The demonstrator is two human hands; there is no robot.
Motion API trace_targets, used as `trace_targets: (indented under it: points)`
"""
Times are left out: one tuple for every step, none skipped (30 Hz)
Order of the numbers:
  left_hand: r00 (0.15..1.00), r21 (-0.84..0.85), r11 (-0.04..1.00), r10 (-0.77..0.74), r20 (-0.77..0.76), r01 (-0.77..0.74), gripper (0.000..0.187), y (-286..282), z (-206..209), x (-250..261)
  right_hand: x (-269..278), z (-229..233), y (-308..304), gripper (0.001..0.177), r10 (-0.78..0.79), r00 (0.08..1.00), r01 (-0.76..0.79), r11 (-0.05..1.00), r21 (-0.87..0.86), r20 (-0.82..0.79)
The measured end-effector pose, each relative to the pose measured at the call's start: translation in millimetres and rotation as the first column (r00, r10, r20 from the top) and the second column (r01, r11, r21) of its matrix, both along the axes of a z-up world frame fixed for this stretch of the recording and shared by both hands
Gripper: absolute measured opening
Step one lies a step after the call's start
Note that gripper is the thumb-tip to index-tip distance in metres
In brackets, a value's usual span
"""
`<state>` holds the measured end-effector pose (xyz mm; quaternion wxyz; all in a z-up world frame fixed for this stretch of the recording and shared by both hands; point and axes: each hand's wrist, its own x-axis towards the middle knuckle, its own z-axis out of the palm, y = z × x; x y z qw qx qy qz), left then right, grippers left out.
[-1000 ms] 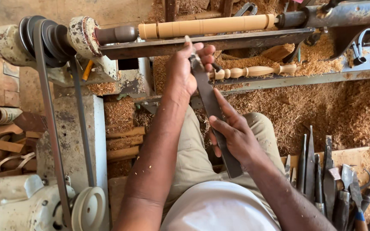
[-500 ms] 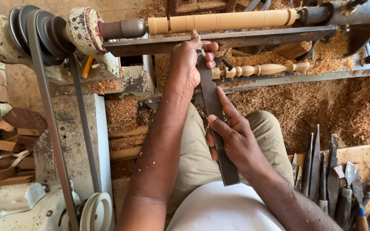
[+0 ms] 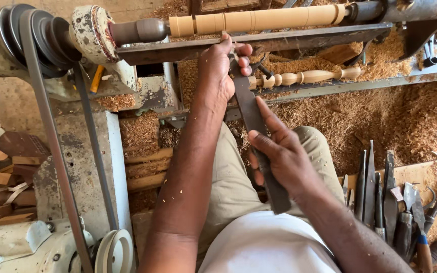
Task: The person shapes a wooden spindle on a rotating lathe by applying various chisels to the spinning wood surface. They use a wooden template to check the profile and a pencil to mark sections for further carving.
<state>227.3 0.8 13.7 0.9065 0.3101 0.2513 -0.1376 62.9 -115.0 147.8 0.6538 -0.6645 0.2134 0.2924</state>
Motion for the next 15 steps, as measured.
trace_targets:
  points:
    - [1.0,-0.002,1.0,-0.008,-0.001,0.008,0.021,2,0,1,-2,-3,3,0.076,-0.007,0.999,0.005,0.999,0.049,0.043]
    - [1.0,-0.005,1.0,-0.015,-0.002,0.015,0.02,3,0,3,-4,-5,6,0.076,-0.016,0.996,0.007,0.995,0.098,0.085]
    - [1.0,-0.023,0.999,-0.022,0.002,0.022,0.016,5,1,4,-6,-7,9,0.076,-0.045,0.995,0.031,0.989,0.142,0.094]
    - [1.0,-0.041,0.999,-0.029,0.007,0.03,0.013,7,2,6,-7,-9,11,0.076,-0.074,0.992,0.054,0.981,0.186,0.101]
    - [0.999,-0.058,0.998,-0.038,0.011,0.038,0.011,9,3,6,-8,-11,13,0.076,-0.104,0.989,0.077,0.97,0.23,0.107]
    - [0.999,-0.052,0.998,-0.038,0.011,0.038,0.011,10,3,7,-9,-12,15,0.076,-0.115,0.988,0.089,0.969,0.23,0.104]
    - [0.999,-0.047,0.998,-0.04,0.009,0.041,0.01,10,3,7,-10,-14,16,0.077,-0.128,0.987,0.103,0.968,0.227,0.1]
    - [0.999,-0.043,0.998,-0.043,0.008,0.044,0.01,10,2,6,-12,-15,18,0.077,-0.141,0.985,0.117,0.967,0.224,0.096]
    - [0.998,-0.008,0.998,-0.064,0.007,0.064,0.012,10,2,5,-15,-17,20,0.077,-0.141,0.985,0.118,0.971,0.209,0.103]
    - [0.996,0.026,0.996,-0.084,0.006,0.084,0.015,11,1,3,-17,-18,24,0.076,-0.141,0.984,0.118,0.974,0.193,0.109]
    - [0.994,0.062,0.993,-0.105,0.01,0.104,0.017,13,2,4,-17,-20,27,0.076,-0.141,0.983,0.118,0.977,0.179,0.121]
    - [0.992,0.063,0.991,-0.122,0.031,0.12,0.018,14,3,5,-18,-21,31,0.076,-0.149,0.979,0.119,0.972,0.204,0.138]
    - [0.989,0.062,0.988,-0.142,0.048,0.139,0.02,14,2,4,-21,-21,34,0.076,-0.158,0.976,0.122,0.967,0.225,0.152]
    - [0.985,0.061,0.986,-0.161,0.065,0.157,0.021,15,2,5,-21,-22,36,0.076,-0.168,0.972,0.124,0.961,0.247,0.165]
    - [0.987,0.054,0.987,-0.153,0.056,0.15,0.017,14,2,5,-21,-22,36,0.076,-0.176,0.973,0.133,0.957,0.257,0.152]
